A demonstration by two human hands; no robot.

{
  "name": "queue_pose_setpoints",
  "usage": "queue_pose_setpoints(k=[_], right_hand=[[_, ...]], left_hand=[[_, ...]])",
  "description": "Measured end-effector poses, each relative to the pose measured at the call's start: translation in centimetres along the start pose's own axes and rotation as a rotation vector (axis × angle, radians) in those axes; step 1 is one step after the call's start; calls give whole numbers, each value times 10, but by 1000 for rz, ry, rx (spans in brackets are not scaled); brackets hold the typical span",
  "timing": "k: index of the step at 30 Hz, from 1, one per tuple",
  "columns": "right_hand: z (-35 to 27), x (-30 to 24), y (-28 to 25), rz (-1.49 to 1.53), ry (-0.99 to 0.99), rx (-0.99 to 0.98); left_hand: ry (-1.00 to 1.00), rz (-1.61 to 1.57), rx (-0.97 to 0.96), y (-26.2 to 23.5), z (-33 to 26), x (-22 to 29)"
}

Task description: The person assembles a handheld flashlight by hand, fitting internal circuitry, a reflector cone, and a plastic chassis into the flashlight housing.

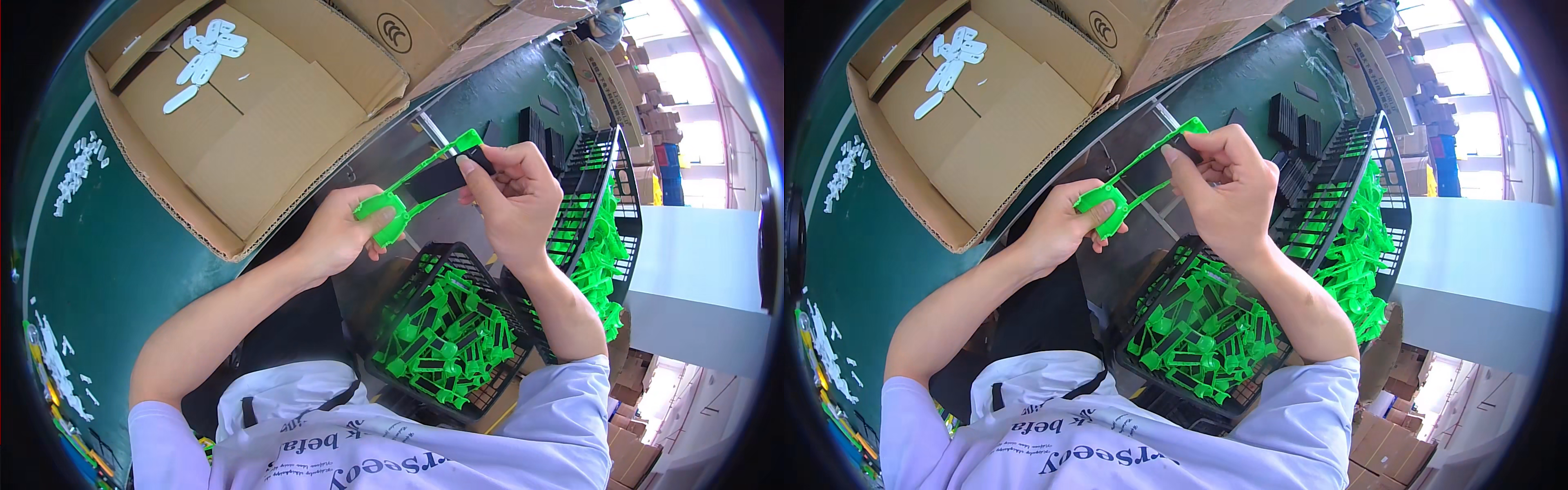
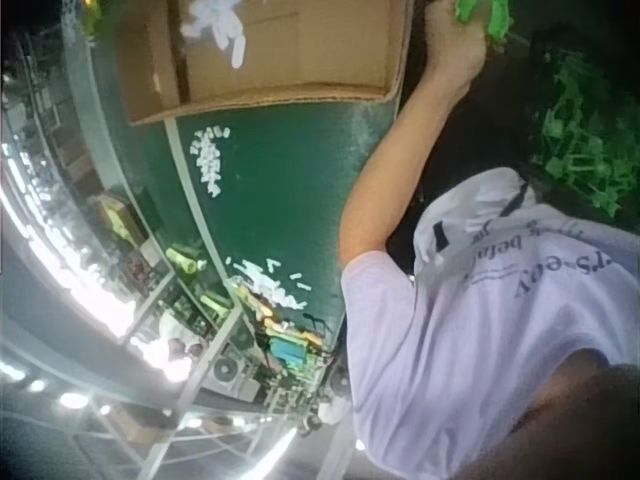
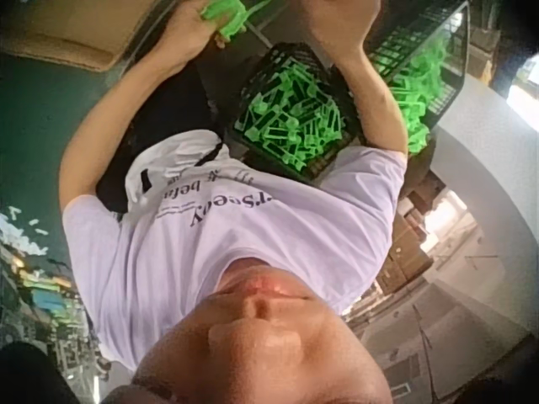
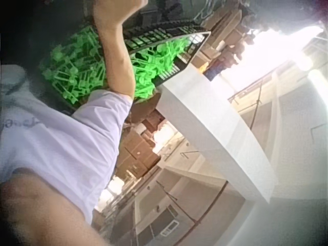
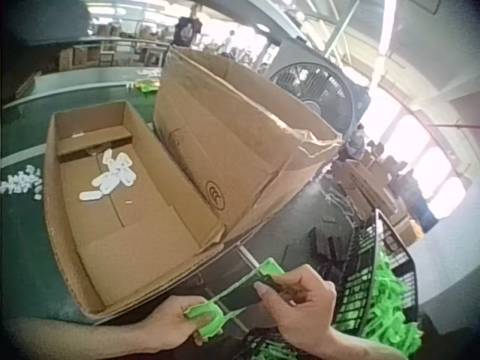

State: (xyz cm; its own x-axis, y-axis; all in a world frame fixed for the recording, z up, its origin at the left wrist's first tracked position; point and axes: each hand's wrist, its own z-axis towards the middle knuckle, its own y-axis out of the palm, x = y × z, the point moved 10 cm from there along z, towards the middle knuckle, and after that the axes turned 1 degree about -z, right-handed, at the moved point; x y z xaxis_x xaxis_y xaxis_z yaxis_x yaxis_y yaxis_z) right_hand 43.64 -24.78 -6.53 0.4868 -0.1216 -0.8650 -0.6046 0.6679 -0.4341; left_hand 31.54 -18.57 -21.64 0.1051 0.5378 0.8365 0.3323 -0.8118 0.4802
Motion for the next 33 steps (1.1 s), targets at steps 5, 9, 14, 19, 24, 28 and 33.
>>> queue_pose_setpoints(k=[5, 9, 14, 19, 24, 28, 33], right_hand=[[-7, -4, 6, -153, -121, -25], [-14, -24, 10, -311, -292, 4], [-12, -21, 8, -281, -267, 22], [-12, -17, 10, -234, -173, 19], [-7, -7, 11, -287, -122, 0], [-2, 4, 7, -284, -11, -29], [-11, -27, 12, -345, -300, 6]], left_hand=[[-5, -1, 2, 1, 0, -1], [16, -1, 9, 0, -1, -1], [32, 37, 23, 0, 0, 0], [15, 12, 18, -1, -1, -1], [18, -14, 49, -4, -3, -1], [-3, 18, 43, -3, -6, 1], [-20, 42, 81, -8, -6, 0]])
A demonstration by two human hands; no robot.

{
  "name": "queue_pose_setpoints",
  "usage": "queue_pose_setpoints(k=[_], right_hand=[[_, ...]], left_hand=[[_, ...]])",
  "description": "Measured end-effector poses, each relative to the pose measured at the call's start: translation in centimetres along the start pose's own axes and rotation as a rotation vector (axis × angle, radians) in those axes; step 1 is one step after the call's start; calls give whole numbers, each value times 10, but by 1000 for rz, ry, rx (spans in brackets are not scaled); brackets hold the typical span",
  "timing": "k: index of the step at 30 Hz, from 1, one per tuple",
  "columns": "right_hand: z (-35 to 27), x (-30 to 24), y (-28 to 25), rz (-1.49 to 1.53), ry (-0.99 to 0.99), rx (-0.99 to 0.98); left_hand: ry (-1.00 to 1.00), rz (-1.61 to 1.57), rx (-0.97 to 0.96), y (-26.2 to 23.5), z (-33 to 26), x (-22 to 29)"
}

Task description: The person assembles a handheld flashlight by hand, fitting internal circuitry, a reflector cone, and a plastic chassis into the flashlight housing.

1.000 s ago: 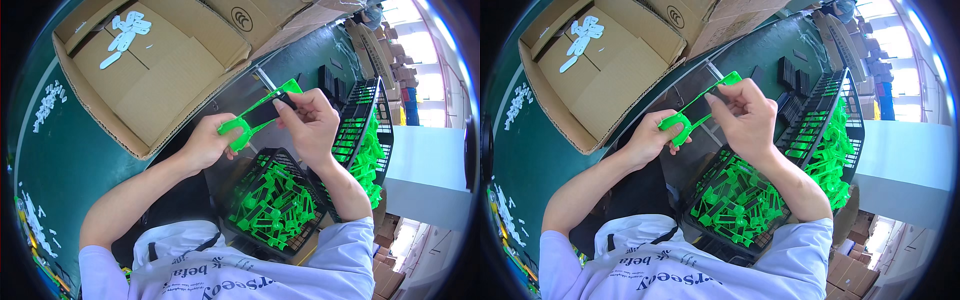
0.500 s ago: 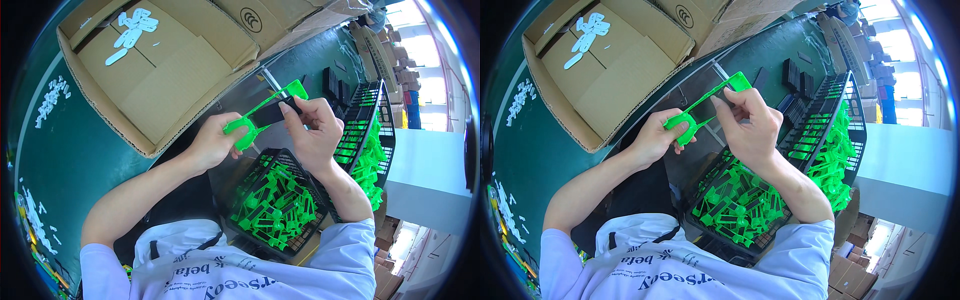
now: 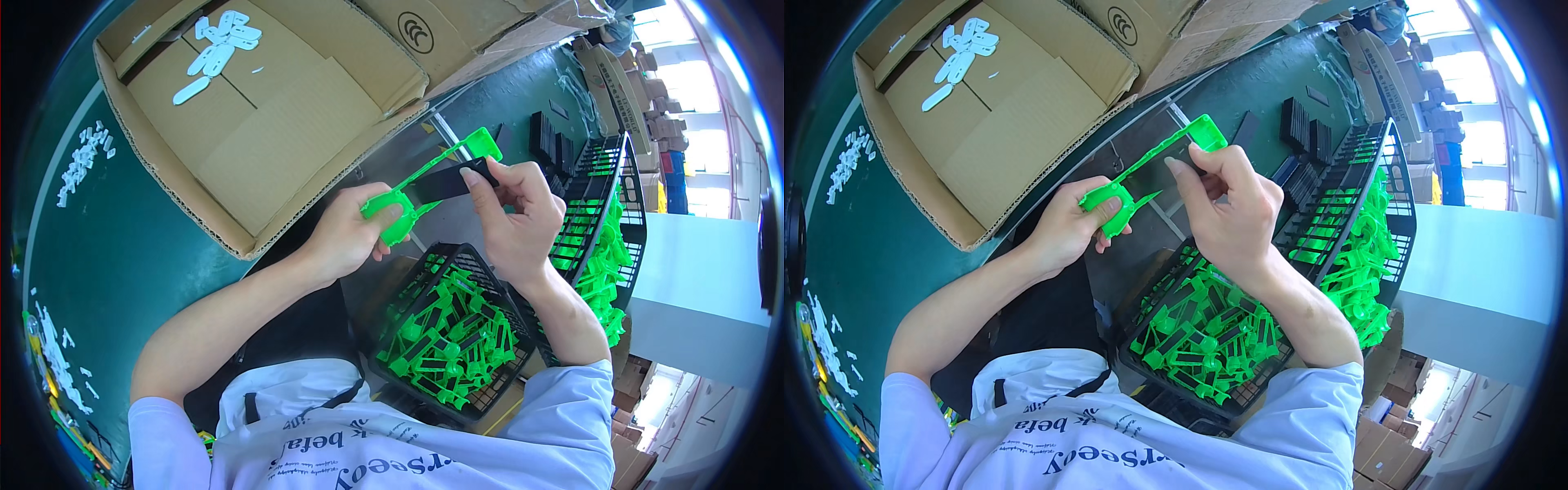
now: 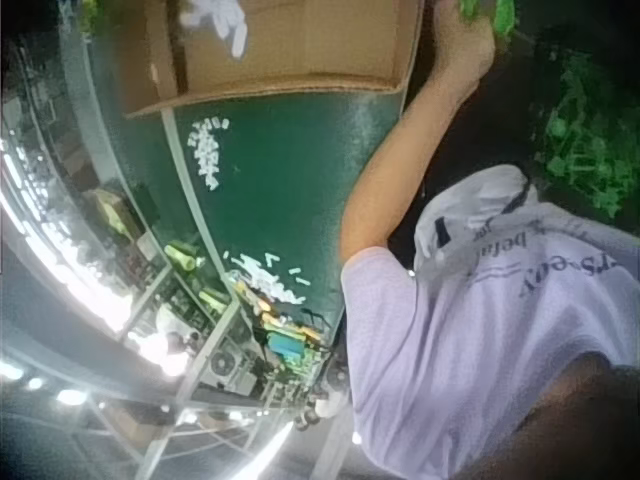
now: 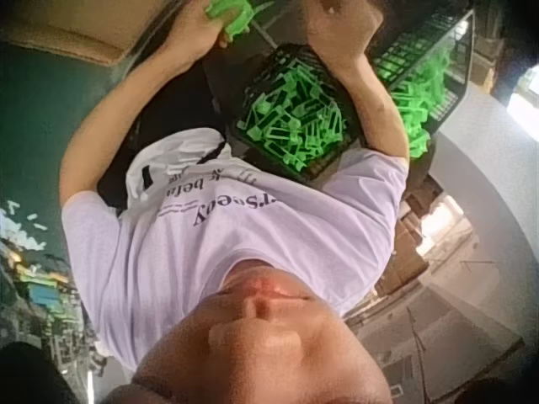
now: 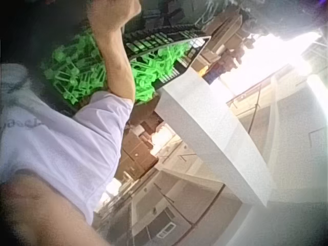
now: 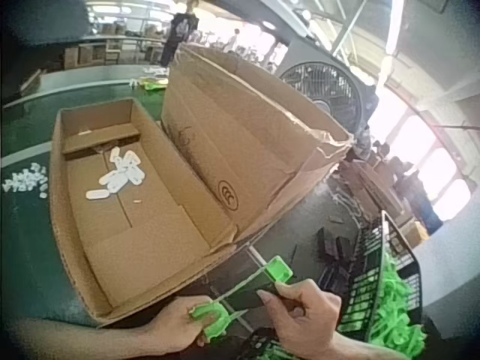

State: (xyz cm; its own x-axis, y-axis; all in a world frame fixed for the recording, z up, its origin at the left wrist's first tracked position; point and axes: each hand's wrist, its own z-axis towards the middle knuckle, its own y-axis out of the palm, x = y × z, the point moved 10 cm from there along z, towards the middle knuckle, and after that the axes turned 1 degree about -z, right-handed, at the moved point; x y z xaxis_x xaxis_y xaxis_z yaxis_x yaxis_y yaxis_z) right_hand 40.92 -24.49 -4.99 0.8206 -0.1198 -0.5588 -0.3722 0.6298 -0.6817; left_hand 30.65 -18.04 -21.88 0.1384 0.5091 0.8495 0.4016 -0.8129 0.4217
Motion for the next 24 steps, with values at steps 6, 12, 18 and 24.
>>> queue_pose_setpoints(k=[6, 12, 18, 24], right_hand=[[-5, -12, 5, 7, -116, -25], [-7, -14, 7, -38, -165, -40], [-3, 23, 10, 2, 134, -66], [-1, 32, 13, 44, 245, -114]], left_hand=[[-7, 44, 7, 1, 1, -1], [-5, 84, 21, 0, 1, -1], [48, -5, 7, -3, -2, 4], [69, -53, -30, -2, -5, 7]])
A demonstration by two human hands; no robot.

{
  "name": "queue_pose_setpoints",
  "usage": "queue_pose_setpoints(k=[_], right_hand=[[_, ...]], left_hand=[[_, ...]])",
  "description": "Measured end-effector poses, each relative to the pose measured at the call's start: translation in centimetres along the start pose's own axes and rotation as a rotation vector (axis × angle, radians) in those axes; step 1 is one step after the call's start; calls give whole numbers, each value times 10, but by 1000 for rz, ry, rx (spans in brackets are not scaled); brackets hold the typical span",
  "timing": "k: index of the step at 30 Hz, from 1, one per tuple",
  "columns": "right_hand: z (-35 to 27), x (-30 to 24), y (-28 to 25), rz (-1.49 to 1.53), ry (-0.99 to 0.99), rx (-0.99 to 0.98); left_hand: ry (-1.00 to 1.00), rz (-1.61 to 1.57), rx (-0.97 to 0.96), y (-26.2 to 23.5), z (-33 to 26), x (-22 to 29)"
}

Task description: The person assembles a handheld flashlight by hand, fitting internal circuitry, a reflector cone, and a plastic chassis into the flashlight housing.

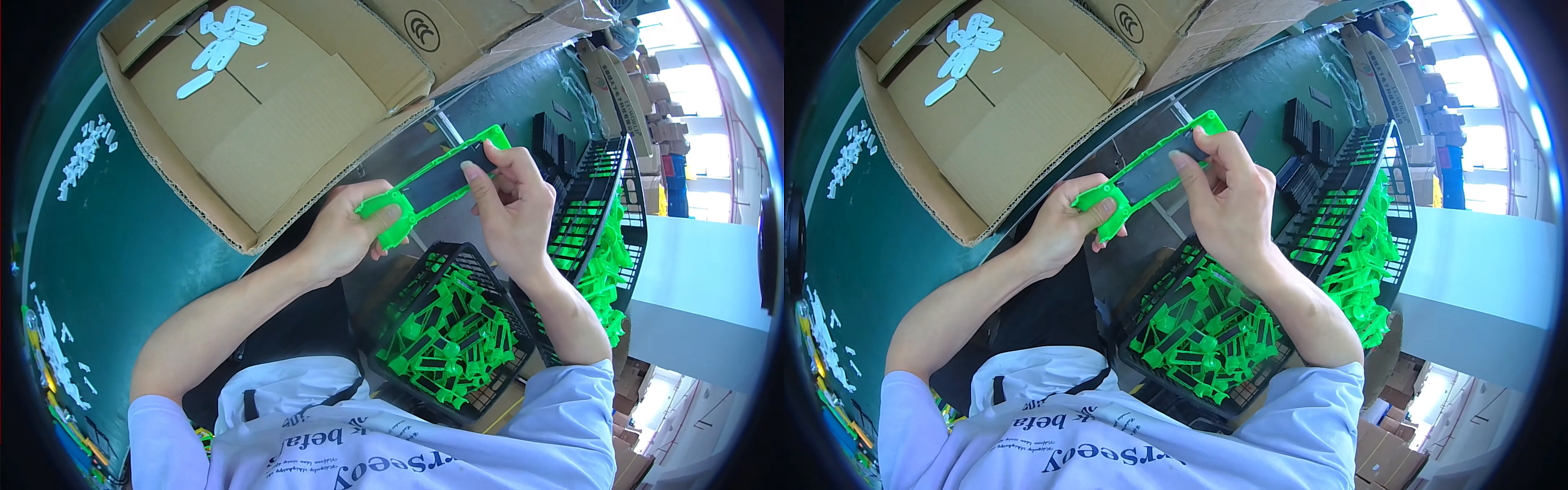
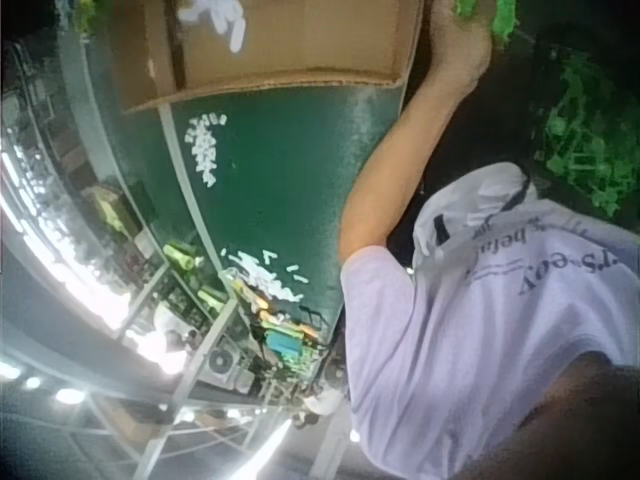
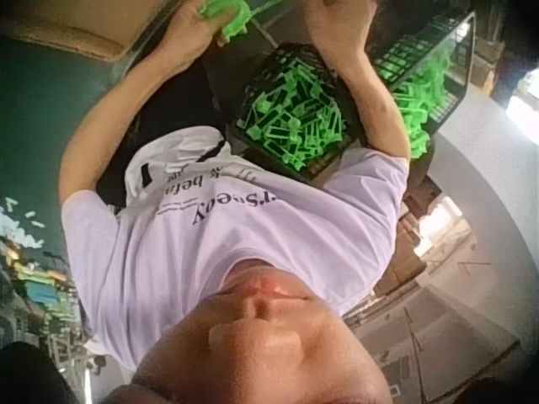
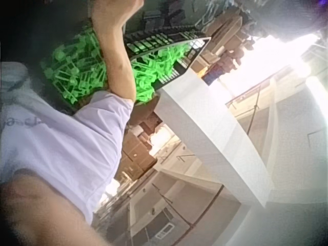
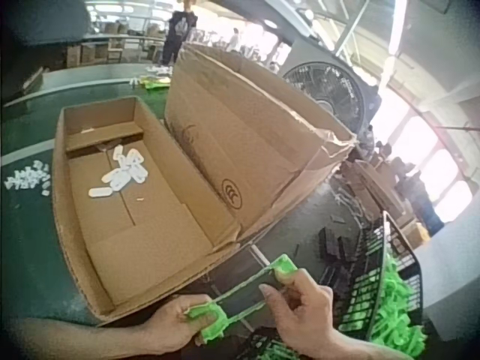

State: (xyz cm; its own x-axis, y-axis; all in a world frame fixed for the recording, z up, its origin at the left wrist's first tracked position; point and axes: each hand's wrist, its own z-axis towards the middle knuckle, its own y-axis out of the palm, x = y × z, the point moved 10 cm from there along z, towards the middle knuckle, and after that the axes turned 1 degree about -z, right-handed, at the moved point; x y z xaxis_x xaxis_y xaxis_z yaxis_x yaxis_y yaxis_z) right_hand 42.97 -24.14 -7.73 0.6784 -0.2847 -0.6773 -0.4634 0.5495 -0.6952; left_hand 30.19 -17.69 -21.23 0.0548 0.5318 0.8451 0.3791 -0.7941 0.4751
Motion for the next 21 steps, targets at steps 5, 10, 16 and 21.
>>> queue_pose_setpoints(k=[5, 10, 16, 21], right_hand=[[1, -23, -10, -253, -353, 68], [11, -40, -11, -455, -315, 12], [24, 52, 6, -202, 239, -504], [21, 52, 10, -213, 211, -535]], left_hand=[[-52, 73, 31, -3, 3, 1], [-84, 179, 78, -11, 3, -8], [-149, 329, 42, -6, 3, -13], [9, 533, 166, -14, 2, 7]])
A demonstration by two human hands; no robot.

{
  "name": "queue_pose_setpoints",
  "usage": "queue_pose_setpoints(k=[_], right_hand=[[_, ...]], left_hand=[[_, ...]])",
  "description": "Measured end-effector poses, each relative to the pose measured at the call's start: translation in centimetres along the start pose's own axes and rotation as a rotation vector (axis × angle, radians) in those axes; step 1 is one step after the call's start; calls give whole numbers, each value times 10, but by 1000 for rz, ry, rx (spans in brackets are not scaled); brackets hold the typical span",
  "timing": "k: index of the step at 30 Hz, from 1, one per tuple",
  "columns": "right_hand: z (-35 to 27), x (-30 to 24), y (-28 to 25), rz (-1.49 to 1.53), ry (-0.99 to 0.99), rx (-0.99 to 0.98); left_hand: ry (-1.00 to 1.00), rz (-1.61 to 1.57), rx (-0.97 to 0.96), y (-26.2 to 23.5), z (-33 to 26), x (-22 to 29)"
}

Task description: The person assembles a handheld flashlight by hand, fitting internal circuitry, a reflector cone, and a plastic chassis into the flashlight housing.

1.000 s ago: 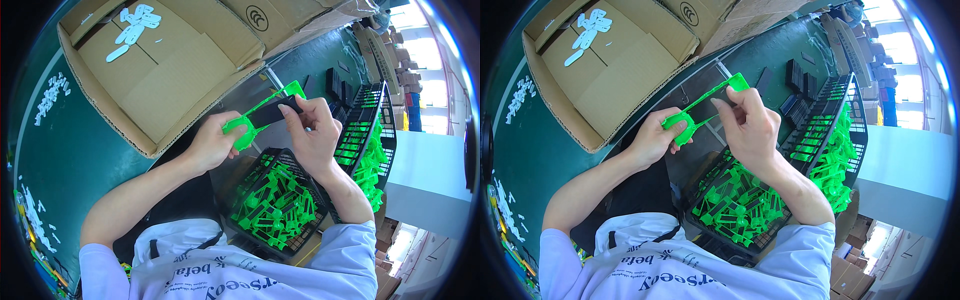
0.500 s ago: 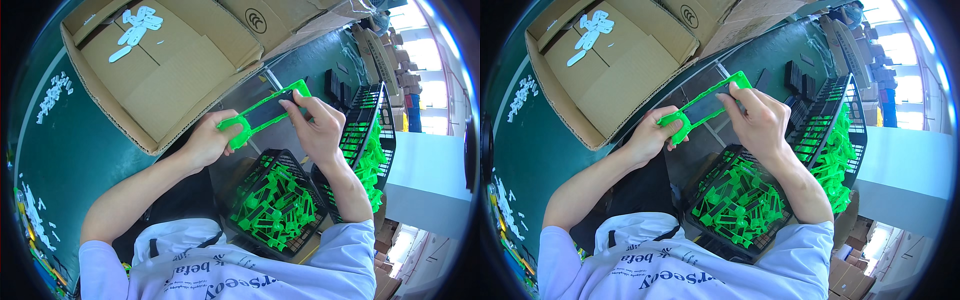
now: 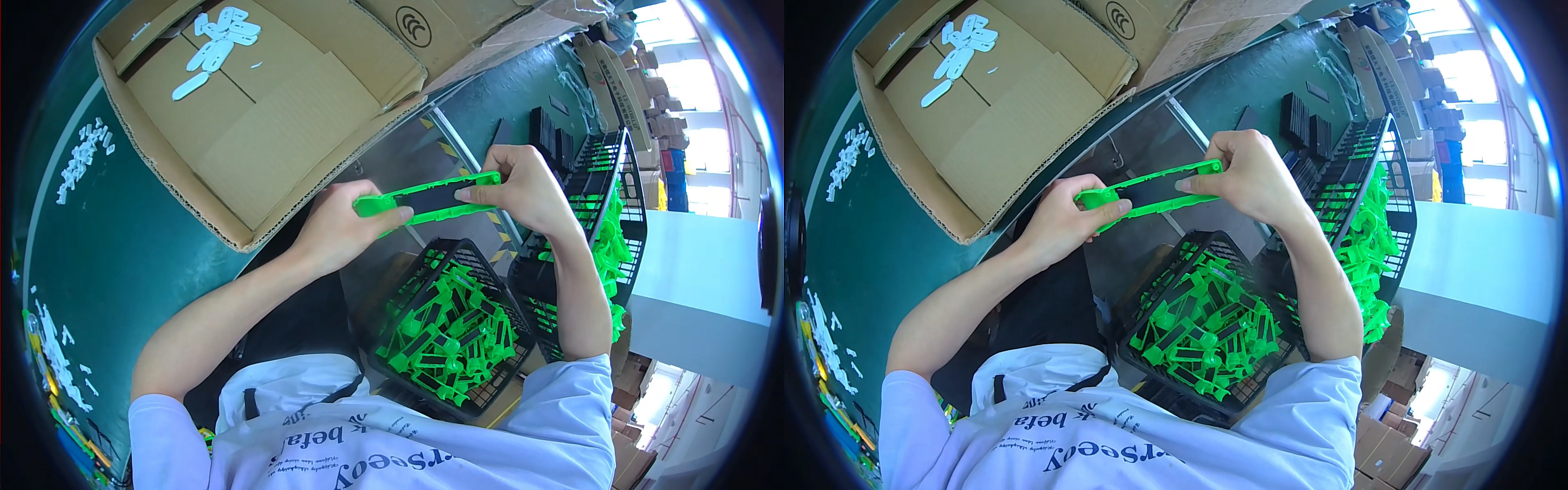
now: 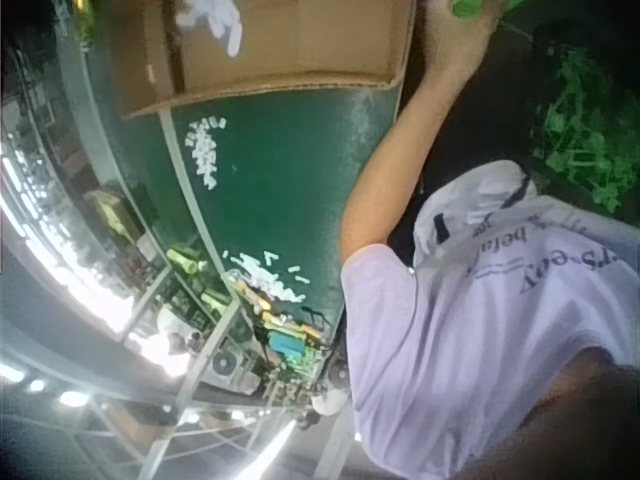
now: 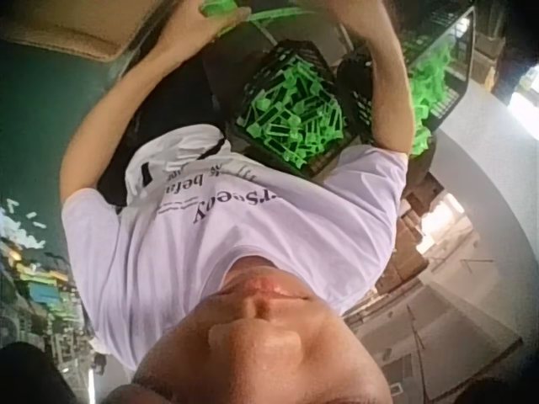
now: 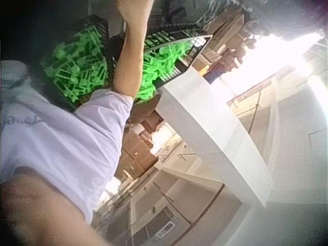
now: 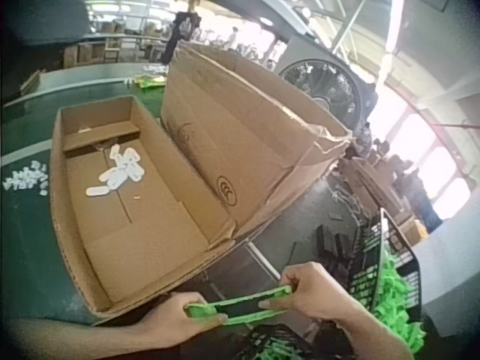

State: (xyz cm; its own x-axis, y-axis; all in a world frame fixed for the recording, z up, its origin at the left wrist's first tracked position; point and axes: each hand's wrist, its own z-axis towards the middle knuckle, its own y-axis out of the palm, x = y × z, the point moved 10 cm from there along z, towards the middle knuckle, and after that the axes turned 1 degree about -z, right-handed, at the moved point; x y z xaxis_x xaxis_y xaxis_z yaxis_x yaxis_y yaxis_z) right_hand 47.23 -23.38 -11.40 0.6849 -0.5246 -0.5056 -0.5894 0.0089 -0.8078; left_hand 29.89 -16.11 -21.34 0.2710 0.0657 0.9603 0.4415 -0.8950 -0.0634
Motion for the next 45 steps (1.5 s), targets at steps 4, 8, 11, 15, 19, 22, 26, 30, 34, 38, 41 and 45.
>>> queue_pose_setpoints(k=[4, 8, 11, 15, 19, 22, 26, 30, 34, 38, 41, 45], right_hand=[[-7, -15, 4, -16, 40, -10], [-9, -17, 3, -72, 66, -16], [-9, -15, 5, -74, 67, -21], [-9, -15, 8, -103, 77, -29], [-11, -18, 5, -104, 89, -5], [-11, -18, 6, -114, 100, -10], [-10, -20, 9, -93, 83, 5], [-16, -28, 4, -74, 41, 85], [-12, -22, 5, -72, 43, 34], [6, -10, -7, 315, -75, 62], [9, 14, -37, 225, -14, 39], [-32, 35, 53, -397, -56, -884]], left_hand=[[-31, 20, 53, -4, -3, -7], [-49, 44, 49, -2, -3, -10], [-8, 44, 57, -2, -4, -5], [-9, 98, 69, -5, -7, 0], [-9, 103, 75, -6, -7, 3], [18, 124, 77, -6, -8, 3], [-5, 103, 93, -9, -8, 3], [-24, 134, 96, -9, -8, 1], [-21, 87, 59, -6, -4, 0], [-65, 90, -310, 32, -8, 5], [126, 629, -606, 64, -25, -12], [39, 745, -827, 68, -45, -34]])
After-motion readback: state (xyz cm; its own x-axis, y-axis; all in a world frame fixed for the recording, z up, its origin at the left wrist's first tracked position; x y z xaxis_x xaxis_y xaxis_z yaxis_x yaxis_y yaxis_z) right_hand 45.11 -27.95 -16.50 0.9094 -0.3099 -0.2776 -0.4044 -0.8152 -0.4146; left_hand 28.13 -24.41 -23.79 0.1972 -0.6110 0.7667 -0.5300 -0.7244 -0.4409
